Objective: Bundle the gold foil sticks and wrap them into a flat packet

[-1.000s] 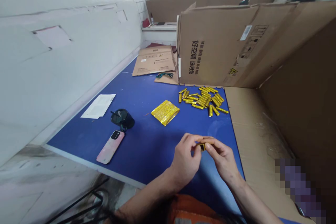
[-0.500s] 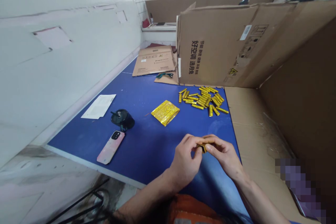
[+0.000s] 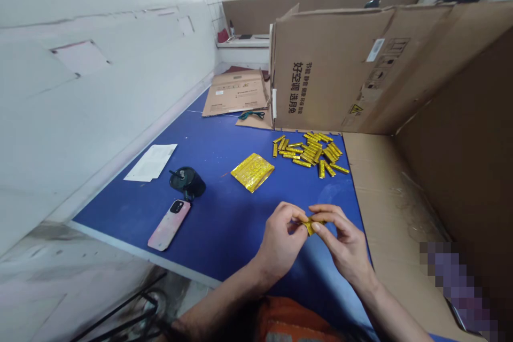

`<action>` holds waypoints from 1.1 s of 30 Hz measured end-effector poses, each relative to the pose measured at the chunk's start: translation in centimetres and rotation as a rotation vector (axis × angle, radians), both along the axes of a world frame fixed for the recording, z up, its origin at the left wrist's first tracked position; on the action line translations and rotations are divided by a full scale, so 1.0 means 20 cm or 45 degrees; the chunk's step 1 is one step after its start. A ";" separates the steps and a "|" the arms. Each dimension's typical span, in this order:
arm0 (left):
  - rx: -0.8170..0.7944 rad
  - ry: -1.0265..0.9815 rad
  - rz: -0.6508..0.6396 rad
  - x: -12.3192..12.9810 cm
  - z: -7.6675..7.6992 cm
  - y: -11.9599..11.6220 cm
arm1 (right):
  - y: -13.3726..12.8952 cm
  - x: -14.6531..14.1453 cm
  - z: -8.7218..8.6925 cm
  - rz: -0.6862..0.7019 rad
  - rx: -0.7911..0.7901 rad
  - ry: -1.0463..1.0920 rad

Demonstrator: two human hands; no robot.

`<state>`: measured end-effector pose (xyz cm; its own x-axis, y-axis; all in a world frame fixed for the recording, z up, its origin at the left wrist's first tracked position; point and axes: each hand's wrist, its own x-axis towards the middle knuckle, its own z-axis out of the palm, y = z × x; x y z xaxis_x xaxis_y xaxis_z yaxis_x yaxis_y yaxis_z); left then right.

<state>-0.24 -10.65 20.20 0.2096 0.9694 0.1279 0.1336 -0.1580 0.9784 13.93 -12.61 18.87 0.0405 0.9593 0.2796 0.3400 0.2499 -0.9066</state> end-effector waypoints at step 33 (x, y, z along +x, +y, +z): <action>0.304 0.118 -0.119 -0.05 0.03 0.01 | 0.05 0.06 0.04 -0.178 -0.584 0.869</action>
<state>-1.17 -10.46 20.82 0.3179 0.8900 0.3268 0.1948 -0.3986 0.8962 15.16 -11.57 19.64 0.1865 0.9456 -0.2667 -0.3205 -0.1980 -0.9263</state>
